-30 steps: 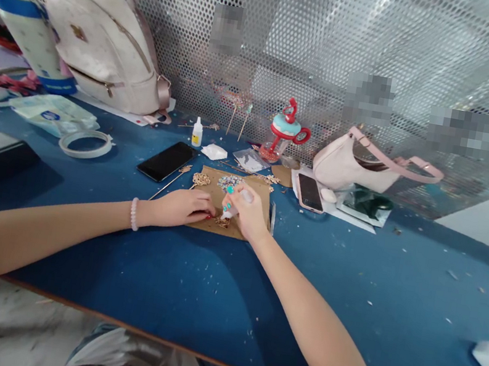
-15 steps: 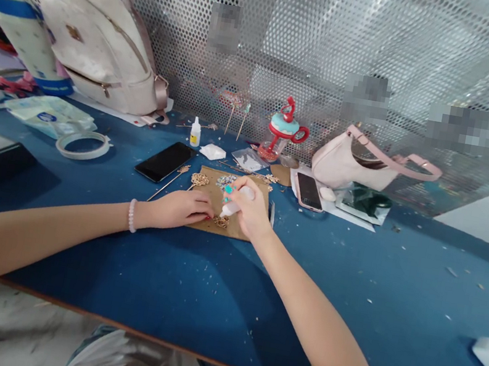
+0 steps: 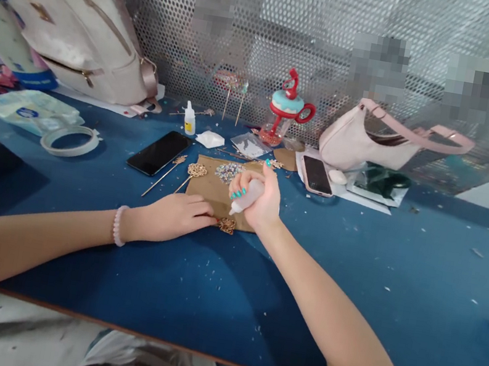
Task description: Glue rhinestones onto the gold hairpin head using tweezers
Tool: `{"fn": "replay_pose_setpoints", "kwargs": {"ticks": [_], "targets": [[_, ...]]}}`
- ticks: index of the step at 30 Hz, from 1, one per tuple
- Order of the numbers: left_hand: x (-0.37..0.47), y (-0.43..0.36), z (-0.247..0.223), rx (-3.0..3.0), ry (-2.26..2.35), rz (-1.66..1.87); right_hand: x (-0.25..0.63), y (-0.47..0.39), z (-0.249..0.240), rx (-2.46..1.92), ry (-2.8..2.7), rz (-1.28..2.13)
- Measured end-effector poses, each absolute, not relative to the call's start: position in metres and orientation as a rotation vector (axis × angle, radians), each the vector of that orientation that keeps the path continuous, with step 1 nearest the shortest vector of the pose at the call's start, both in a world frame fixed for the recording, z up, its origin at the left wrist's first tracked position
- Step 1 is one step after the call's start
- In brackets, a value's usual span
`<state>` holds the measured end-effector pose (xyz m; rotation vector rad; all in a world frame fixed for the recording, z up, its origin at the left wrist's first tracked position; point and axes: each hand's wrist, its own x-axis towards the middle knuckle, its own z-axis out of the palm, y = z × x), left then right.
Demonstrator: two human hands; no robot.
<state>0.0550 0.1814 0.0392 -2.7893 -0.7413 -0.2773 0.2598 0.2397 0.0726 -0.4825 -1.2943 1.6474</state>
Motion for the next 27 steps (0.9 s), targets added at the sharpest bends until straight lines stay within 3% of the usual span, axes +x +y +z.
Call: {"fn": "replay_pose_setpoints", "kwargs": {"ticks": [27], "targets": [[0.056,0.163,0.046,-2.785,-0.359,-0.410,0.254,0.215,0.082,-0.289,-1.517,1.902]]}}
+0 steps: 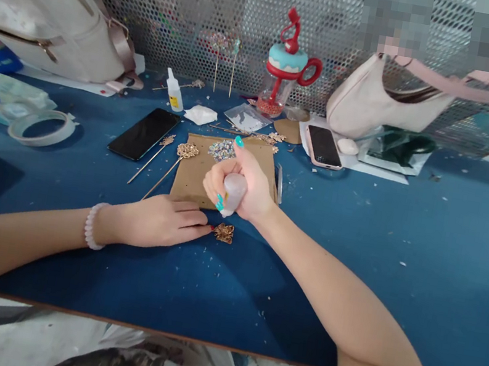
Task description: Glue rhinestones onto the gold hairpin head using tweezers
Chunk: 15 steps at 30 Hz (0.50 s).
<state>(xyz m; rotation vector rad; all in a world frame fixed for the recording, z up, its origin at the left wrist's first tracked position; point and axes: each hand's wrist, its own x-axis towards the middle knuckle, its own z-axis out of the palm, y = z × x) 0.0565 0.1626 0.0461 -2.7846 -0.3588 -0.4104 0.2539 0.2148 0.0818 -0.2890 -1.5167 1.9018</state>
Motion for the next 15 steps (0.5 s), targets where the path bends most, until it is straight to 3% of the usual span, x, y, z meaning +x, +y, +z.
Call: {"fn": "replay_pose_setpoints", "kwargs": {"ticks": [15], "targets": [[0.0548,0.1665,0.0428,-2.899,-0.418,-0.433,0.2507,0.2103,0.0781,-0.242,-1.513,2.004]]}}
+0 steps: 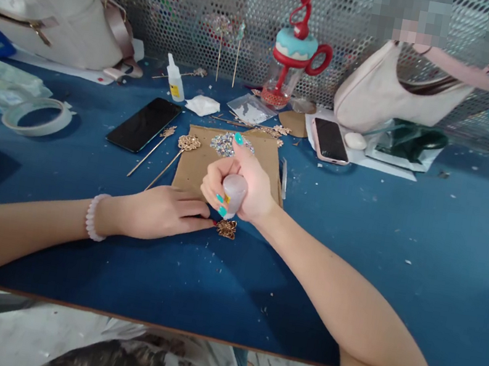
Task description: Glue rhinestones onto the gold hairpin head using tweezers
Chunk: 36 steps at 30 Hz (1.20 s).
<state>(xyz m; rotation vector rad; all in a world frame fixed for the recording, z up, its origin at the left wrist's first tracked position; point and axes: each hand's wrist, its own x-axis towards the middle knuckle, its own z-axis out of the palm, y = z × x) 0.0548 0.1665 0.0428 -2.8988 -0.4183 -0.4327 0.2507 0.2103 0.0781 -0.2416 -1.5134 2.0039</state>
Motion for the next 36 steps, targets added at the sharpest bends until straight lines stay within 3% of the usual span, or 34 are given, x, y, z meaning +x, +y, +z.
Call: {"fn": "replay_pose_setpoints", "kwargs": {"ticks": [36], "targets": [[0.052,0.169,0.043,-2.889,-0.402,-0.315,0.255,0.214,0.074,-0.300,-1.418,2.036]]}}
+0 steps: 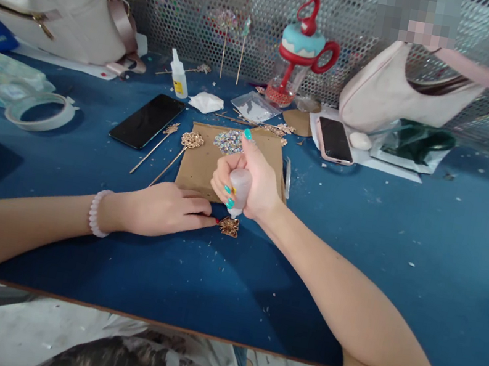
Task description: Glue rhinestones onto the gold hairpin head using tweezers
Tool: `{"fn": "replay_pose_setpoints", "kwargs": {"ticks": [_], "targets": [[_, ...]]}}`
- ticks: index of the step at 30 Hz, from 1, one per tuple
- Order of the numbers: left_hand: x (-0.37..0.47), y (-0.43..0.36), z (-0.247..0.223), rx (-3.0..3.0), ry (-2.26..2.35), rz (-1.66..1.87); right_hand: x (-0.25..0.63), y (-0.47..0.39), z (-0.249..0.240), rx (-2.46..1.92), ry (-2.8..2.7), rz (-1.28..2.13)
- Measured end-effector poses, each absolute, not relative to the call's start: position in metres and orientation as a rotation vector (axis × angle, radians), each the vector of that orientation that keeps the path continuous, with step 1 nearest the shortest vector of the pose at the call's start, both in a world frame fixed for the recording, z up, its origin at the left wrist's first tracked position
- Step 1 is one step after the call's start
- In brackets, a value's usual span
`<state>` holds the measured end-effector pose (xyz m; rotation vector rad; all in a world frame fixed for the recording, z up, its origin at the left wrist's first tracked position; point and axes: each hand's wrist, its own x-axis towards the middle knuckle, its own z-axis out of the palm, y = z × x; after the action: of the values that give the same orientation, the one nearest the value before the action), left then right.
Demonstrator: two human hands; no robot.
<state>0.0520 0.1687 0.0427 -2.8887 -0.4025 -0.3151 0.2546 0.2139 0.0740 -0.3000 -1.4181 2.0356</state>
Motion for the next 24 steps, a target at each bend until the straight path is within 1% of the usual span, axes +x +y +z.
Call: {"fn": "replay_pose_setpoints", "kwargs": {"ticks": [18,24], "targets": [[0.054,0.167,0.051,-2.917,-0.519,-0.106,0.257,0.212,0.084,-0.419,-1.444,2.156],[0.058,0.164,0.055,-2.945,-0.574,-0.018,0.261,0.219,0.080,-0.429,-1.415,2.094]]}}
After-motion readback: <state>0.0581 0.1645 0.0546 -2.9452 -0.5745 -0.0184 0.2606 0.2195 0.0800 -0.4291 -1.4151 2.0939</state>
